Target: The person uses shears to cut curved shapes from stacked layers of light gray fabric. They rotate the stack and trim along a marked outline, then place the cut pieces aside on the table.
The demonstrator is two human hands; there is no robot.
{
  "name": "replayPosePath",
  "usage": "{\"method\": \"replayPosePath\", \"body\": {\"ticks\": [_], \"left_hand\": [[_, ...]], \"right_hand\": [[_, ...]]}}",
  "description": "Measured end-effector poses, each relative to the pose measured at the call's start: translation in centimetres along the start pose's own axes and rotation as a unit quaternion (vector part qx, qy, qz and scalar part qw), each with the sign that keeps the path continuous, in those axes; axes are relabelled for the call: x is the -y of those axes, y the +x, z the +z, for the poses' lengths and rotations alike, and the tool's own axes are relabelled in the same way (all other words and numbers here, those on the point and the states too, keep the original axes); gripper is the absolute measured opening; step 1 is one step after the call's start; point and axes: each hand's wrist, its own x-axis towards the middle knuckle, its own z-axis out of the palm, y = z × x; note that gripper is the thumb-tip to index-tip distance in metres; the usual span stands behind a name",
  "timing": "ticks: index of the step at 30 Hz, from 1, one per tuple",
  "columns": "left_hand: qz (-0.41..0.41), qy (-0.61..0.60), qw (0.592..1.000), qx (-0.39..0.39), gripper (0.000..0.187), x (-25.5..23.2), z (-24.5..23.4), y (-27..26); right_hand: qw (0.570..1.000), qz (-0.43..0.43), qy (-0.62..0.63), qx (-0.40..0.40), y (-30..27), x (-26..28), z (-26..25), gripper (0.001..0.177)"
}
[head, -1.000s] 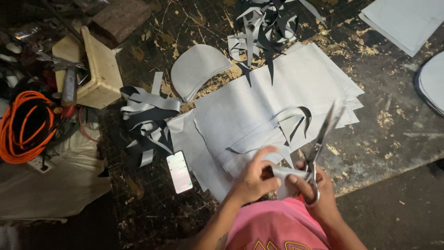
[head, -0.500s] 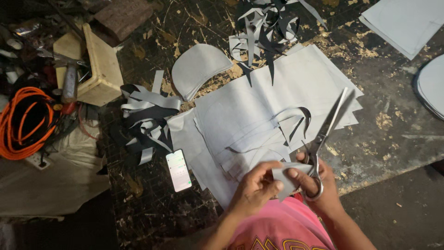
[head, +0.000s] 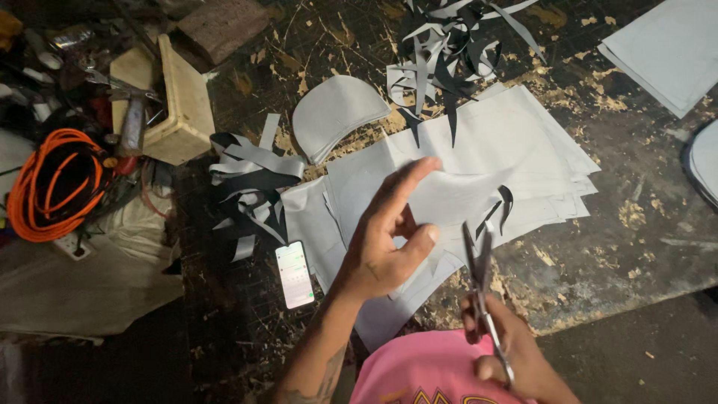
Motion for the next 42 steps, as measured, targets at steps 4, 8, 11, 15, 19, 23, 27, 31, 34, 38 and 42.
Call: {"method": "replayPosePath", "body": {"ticks": [4, 8, 11, 15, 19, 23, 27, 31, 34, 38, 42], "left_hand": [[0.017, 0.046, 0.999, 0.016, 0.077, -1.0, 1.1, 0.3], [0.006, 0.035, 0.999, 0.022, 0.078, -0.8, 1.5, 0.1], [0.015, 0.056, 0.998, 0.021, 0.079, -0.5, 1.3, -0.2], [0.015, 0.053, 0.998, 0.023, 0.079, -0.1, 1.3, -0.2], [0.019, 0.062, 0.998, 0.027, 0.079, 0.1, 1.4, -0.2], [0.024, 0.059, 0.997, 0.031, 0.079, 0.2, 1.4, -0.1], [0.014, 0.071, 0.997, 0.031, 0.08, 0.3, 1.4, 0.0], [0.023, 0.049, 0.998, 0.033, 0.079, 0.2, 1.5, 0.0], [0.028, 0.053, 0.998, 0.037, 0.078, 0.2, 1.4, 0.1], [0.01, 0.033, 0.999, 0.038, 0.078, 0.3, 1.3, 0.0], [0.016, 0.026, 0.999, 0.04, 0.079, 0.7, 1.3, -0.1]], "right_hand": [[0.999, 0.013, 0.041, -0.013, 0.3, 0.7, 1.3, 0.111], [0.999, 0.024, 0.011, -0.025, 0.8, 1.2, 1.5, 0.107], [0.999, 0.027, 0.024, -0.035, 0.9, 1.1, 1.6, 0.106], [0.997, 0.04, 0.053, -0.039, 0.9, 0.8, 1.5, 0.109], [0.997, 0.06, 0.03, -0.047, 0.9, 0.5, 1.1, 0.105], [0.998, 0.034, 0.021, -0.046, 0.9, 0.4, 1.2, 0.106], [0.998, 0.037, 0.035, -0.045, 0.8, 0.6, 1.1, 0.106], [0.997, 0.045, 0.015, -0.053, 0.7, 1.0, 1.1, 0.109], [0.998, 0.018, 0.053, -0.043, 0.8, 1.1, 1.5, 0.11], [0.998, 0.03, 0.03, -0.037, 0.8, 1.3, 1.4, 0.109], [0.999, 0.014, 0.009, -0.029, 0.9, 1.5, 1.2, 0.108]]}}
